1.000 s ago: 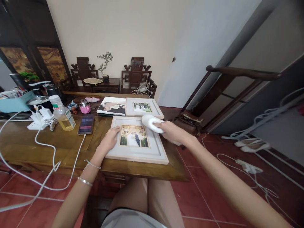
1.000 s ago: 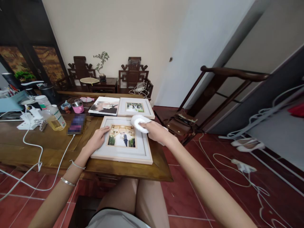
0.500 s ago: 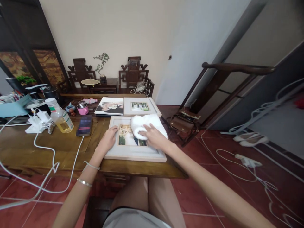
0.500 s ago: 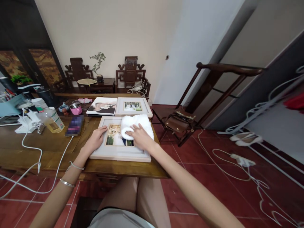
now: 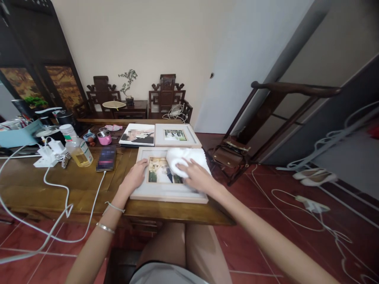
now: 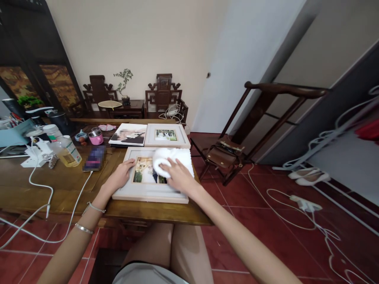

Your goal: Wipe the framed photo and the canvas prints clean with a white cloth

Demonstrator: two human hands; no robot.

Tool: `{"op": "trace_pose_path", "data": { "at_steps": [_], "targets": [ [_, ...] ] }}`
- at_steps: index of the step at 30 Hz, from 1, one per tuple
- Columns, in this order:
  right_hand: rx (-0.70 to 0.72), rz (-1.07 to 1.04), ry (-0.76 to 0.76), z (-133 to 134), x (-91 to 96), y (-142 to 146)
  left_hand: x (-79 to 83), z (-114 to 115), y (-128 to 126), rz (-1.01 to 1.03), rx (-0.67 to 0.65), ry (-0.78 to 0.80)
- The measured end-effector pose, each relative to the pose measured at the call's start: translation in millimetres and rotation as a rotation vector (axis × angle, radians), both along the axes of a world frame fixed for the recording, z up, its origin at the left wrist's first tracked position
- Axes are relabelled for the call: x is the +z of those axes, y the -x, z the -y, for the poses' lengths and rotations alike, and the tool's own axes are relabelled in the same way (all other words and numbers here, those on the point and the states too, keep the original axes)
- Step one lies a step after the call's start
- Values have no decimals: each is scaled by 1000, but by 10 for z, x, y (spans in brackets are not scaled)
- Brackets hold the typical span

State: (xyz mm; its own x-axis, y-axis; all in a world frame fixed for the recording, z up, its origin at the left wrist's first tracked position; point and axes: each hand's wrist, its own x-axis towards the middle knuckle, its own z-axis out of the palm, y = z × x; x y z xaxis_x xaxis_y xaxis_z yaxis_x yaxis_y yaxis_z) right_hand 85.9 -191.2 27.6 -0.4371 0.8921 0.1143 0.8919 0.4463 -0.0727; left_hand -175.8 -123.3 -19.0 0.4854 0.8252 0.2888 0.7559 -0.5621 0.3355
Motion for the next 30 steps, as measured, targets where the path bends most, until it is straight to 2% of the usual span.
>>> {"op": "trace_pose_path", "data": {
  "at_steps": [3, 6, 8, 10, 14, 16, 19, 24, 27, 30],
  "targets": [
    [-91, 63, -66, -464, 12, 31, -11, -8, 15, 15, -5, 6],
    [-103, 133, -84, -571, 16, 104, -37, -13, 22, 40, 15, 2],
    [-69, 160, -49, -404, 29, 137, -54, -13, 21, 61, 28, 5],
    [-16, 161, 24, -95, 81, 139, -64, -12, 16, 72, 33, 14],
    [79, 103, 252, 586, 298, 117, -67, -4, -7, 55, 42, 27],
    [69, 77, 318, 787, 385, 174, -63, 0, -21, 47, 55, 28],
    [78, 42, 296, 844, 384, 405, -49, 2, -34, 48, 63, 30],
    [239, -47, 187, 699, 173, 822, -3, -2, -19, 61, 47, 29],
    [231, -75, 170, 713, 133, 758, 6, -5, -6, 52, 25, 26],
    [155, -57, 193, 782, 186, 441, -6, -5, -2, 44, 15, 21]
  ]
}}
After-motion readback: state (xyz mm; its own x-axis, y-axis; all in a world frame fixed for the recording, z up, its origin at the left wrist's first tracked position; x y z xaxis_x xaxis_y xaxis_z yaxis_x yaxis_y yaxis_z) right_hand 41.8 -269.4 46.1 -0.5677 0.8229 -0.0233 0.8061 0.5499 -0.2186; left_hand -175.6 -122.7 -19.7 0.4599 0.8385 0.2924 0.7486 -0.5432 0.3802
